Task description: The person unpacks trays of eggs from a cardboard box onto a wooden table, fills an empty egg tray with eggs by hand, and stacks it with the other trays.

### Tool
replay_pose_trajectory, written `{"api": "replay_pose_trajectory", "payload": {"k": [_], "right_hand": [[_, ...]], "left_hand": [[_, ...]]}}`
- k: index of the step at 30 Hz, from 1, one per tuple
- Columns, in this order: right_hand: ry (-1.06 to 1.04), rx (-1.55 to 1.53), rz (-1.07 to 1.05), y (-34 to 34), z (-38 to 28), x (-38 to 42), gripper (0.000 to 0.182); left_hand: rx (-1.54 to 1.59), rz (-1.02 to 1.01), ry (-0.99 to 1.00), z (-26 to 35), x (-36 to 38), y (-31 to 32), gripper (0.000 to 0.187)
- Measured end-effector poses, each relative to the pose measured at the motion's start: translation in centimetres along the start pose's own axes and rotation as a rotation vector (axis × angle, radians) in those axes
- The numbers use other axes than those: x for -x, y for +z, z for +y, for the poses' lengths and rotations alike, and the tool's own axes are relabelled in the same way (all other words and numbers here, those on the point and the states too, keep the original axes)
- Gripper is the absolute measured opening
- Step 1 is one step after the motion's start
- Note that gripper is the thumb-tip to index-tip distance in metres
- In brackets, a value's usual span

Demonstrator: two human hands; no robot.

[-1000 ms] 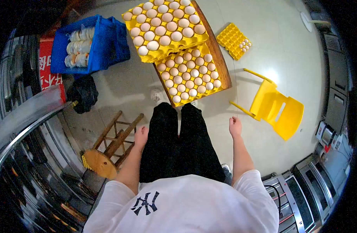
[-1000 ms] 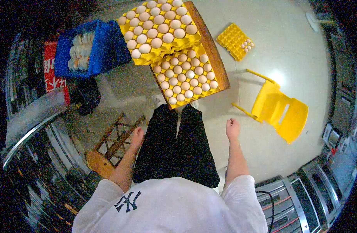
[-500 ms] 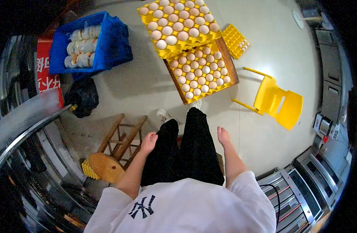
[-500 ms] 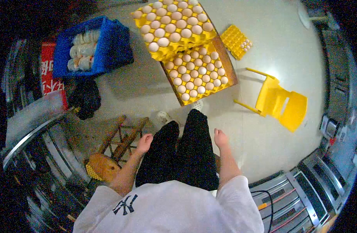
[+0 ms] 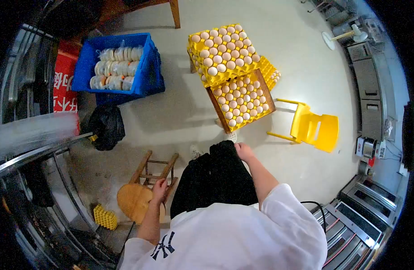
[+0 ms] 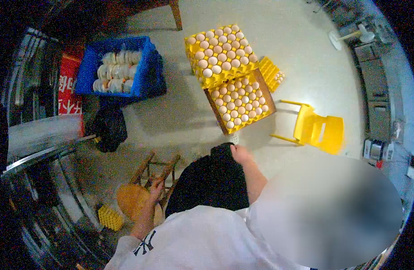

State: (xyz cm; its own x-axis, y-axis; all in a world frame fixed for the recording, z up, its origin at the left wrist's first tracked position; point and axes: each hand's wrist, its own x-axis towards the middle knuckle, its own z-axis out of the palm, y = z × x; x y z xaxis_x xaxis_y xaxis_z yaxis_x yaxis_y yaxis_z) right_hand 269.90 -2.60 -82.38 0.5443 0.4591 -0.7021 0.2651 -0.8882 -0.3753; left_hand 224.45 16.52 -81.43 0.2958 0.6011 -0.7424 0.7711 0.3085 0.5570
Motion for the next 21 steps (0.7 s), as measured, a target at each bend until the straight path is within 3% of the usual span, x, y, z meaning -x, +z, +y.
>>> {"api": "replay_pose_trajectory", "payload": {"k": [3,5,8,12,14,17,21], "right_hand": [[-0.052,0.039,0.033,-0.5,-1.2,0.1,0.053],[-0.108,0.046,0.071,-1.1,-2.3,0.7,0.053],[-0.022,0.076,0.016,-2.6,-3.2,2.3,0.052],[0.018,0.068,-0.010,-3.8,-3.0,4.0,0.047],[-0.015,0.080,-0.001,-4.3,-2.4,4.5,0.045],[-0.012,0.104,-0.018,-3.8,0.5,4.0,0.043],[0.088,0.145,-0.034,-4.1,2.8,3.3,0.044]], "left_hand": [[0.248,-0.021,-0.023,0.8,0.6,-1.1,0.040],[0.509,-0.032,-0.147,1.3,1.4,-2.0,0.041],[0.583,-0.013,-0.149,1.0,1.6,-2.5,0.041],[0.516,-0.016,-0.127,0.0,0.9,-1.8,0.040],[0.362,-0.129,-0.059,-0.4,0.8,-1.9,0.040],[0.343,-0.025,-0.045,0.0,1.6,-1.1,0.041],[0.393,-0.034,-0.093,-2.9,0.4,-1.1,0.041]]}}
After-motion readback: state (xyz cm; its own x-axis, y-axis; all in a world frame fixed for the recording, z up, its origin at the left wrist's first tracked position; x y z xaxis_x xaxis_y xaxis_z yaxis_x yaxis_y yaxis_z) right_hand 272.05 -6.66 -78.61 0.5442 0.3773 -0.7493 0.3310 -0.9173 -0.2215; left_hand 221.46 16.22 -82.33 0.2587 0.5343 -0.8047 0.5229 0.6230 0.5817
